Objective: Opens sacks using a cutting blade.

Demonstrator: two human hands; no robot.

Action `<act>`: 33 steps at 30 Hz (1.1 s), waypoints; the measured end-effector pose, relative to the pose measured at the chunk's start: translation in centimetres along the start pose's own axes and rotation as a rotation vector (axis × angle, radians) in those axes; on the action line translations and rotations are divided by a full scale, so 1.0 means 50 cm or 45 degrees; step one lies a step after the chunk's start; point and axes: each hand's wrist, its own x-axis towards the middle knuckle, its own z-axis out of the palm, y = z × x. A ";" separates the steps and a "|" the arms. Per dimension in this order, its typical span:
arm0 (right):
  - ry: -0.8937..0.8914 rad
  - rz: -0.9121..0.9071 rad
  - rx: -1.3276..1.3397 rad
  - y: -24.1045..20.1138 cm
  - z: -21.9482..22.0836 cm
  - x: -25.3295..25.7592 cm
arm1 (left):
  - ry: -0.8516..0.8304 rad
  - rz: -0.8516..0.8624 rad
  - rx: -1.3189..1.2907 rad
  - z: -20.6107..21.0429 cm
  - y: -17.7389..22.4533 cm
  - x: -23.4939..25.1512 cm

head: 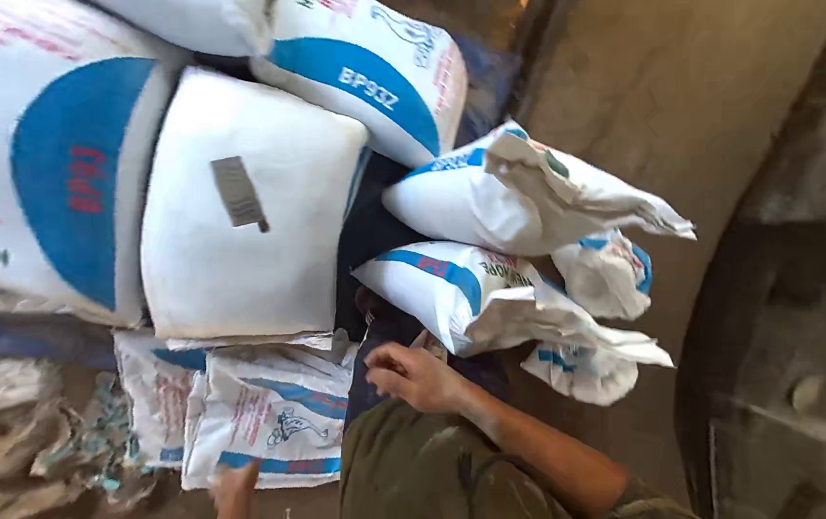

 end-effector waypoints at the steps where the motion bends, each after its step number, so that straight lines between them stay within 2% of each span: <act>1: 0.097 -0.129 0.015 0.023 -0.007 -0.051 | 0.010 0.287 -0.094 -0.010 0.094 0.027; 2: 0.232 -0.273 0.015 0.049 -0.015 -0.098 | -0.052 0.552 -0.188 -0.022 0.207 0.017; 4: 0.580 -0.477 0.001 0.099 -0.035 -0.176 | -0.314 0.978 -0.324 -0.025 0.429 -0.093; 6: 0.915 -0.433 -0.017 0.140 -0.056 -0.225 | -0.618 1.341 -0.398 0.011 0.584 -0.241; 9: 1.252 -0.163 -0.061 0.192 -0.067 -0.244 | -0.878 1.707 -0.158 0.101 0.683 -0.396; 12: 1.401 -0.170 -0.143 0.229 -0.062 -0.220 | -0.901 1.917 -0.201 0.172 0.705 -0.442; 14: 1.462 -0.298 -0.207 0.246 -0.053 -0.198 | -0.963 1.876 -0.342 0.195 0.703 -0.441; 16: 1.513 -0.401 -0.246 0.258 -0.042 -0.175 | -1.029 1.665 -0.423 0.200 0.698 -0.441; 19: 1.592 -0.458 -0.241 0.272 -0.030 -0.141 | -1.091 1.399 -0.571 0.208 0.692 -0.444; 23: 1.693 -0.532 -0.210 0.301 -0.018 -0.118 | -1.234 1.212 -0.771 0.233 0.674 -0.459; 28: 1.807 -0.595 -0.315 0.309 -0.018 -0.114 | -1.220 1.144 -0.875 0.251 0.660 -0.483; 33: 1.797 -0.593 -0.400 0.316 -0.021 -0.139 | -1.263 1.200 -0.951 0.266 0.635 -0.498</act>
